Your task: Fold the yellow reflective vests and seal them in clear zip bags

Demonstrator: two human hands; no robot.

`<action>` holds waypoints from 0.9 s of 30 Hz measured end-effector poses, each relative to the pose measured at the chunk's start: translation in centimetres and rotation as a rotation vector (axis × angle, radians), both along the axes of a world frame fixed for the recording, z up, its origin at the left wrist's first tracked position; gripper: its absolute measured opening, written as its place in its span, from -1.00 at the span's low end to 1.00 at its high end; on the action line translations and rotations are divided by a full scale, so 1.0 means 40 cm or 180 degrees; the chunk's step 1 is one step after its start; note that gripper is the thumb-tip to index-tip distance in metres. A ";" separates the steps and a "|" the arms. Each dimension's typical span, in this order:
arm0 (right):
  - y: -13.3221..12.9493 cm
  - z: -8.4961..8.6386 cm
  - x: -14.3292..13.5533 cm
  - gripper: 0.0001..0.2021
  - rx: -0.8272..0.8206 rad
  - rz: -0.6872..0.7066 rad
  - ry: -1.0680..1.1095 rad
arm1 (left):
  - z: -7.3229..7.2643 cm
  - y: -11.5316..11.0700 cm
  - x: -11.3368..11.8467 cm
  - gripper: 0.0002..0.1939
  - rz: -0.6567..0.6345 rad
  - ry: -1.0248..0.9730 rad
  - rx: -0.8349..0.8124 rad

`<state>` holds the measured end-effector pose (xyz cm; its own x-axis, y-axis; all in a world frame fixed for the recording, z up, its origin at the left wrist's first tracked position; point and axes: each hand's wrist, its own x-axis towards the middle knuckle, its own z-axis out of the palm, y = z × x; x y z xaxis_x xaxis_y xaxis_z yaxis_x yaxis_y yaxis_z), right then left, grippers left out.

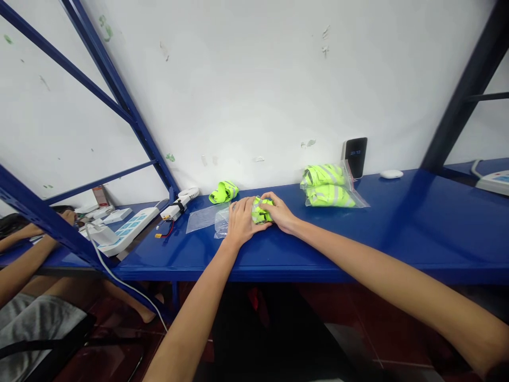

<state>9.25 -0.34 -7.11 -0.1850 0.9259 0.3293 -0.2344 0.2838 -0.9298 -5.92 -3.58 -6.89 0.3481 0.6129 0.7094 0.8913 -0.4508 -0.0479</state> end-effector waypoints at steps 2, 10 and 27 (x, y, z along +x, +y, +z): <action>-0.004 0.001 0.003 -0.78 0.0075 -0.0067 -0.0075 | 0.002 -0.001 0.000 -0.25 -0.0048 0.0011 -0.0020; -0.014 0.041 0.034 -0.82 0.0474 0.0376 -0.0566 | 0.005 -0.001 -0.002 -0.15 -0.0025 -0.0181 -0.0114; -0.015 0.071 0.115 -0.38 -0.0354 0.1280 -0.0450 | 0.023 -0.022 -0.013 -0.20 -0.0607 -0.0151 -0.0187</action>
